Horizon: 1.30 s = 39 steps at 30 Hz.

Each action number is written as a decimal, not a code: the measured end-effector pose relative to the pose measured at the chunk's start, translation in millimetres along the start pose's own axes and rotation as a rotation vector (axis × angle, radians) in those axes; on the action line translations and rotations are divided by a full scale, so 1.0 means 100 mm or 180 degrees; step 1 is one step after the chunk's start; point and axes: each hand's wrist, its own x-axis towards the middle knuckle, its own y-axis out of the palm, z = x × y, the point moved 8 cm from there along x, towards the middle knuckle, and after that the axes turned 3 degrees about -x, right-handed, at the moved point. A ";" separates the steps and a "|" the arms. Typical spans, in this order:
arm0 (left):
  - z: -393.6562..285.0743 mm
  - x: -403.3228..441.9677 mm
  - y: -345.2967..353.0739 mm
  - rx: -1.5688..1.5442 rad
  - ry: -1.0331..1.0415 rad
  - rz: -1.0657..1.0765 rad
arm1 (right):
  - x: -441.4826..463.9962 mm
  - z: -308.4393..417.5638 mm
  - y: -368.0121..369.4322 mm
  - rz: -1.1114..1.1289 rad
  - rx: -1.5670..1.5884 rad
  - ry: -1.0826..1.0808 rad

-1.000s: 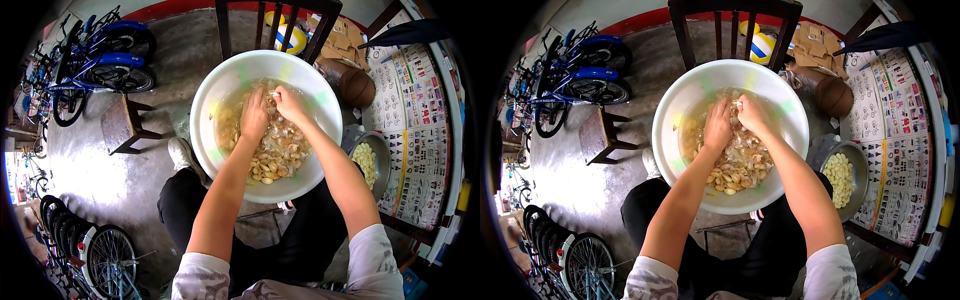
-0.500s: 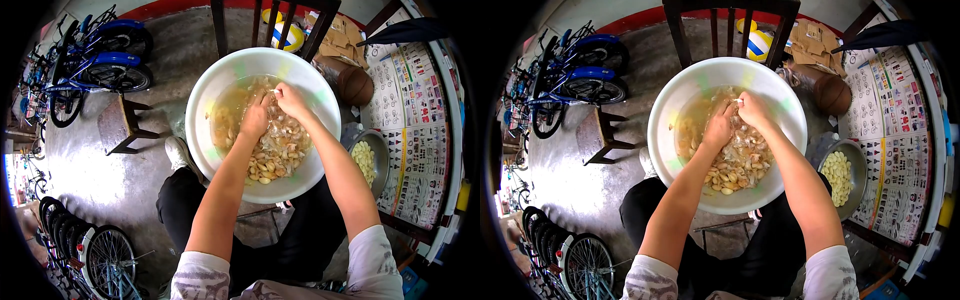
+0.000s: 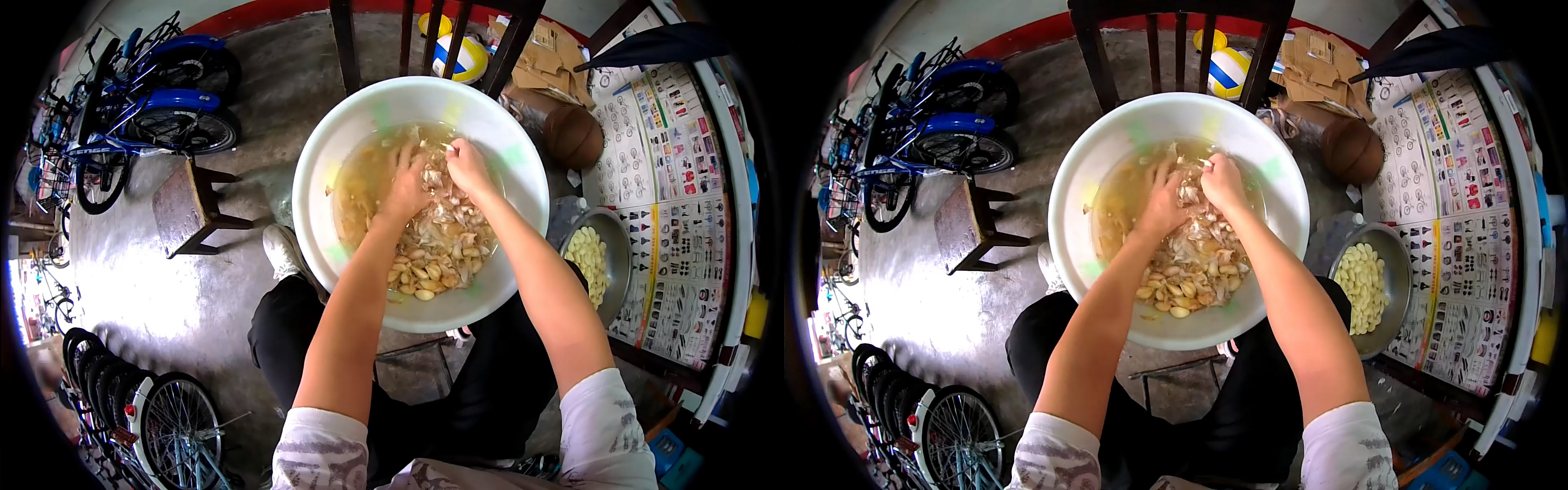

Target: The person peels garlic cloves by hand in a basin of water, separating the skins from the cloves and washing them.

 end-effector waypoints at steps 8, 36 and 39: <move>0.10 0.14 0.17 -0.0288 0.0099 0.0458 | -0.09 0.09 -0.01 0.0913 0.0587 0.0722; 0.11 0.23 0.14 0.0563 0.0420 0.0029 | 0.18 -0.02 -0.02 0.1368 -0.0193 -0.0048; 0.11 0.27 0.13 0.0525 0.0217 0.0140 | 0.24 -0.01 -0.08 0.1201 -0.0238 -0.0141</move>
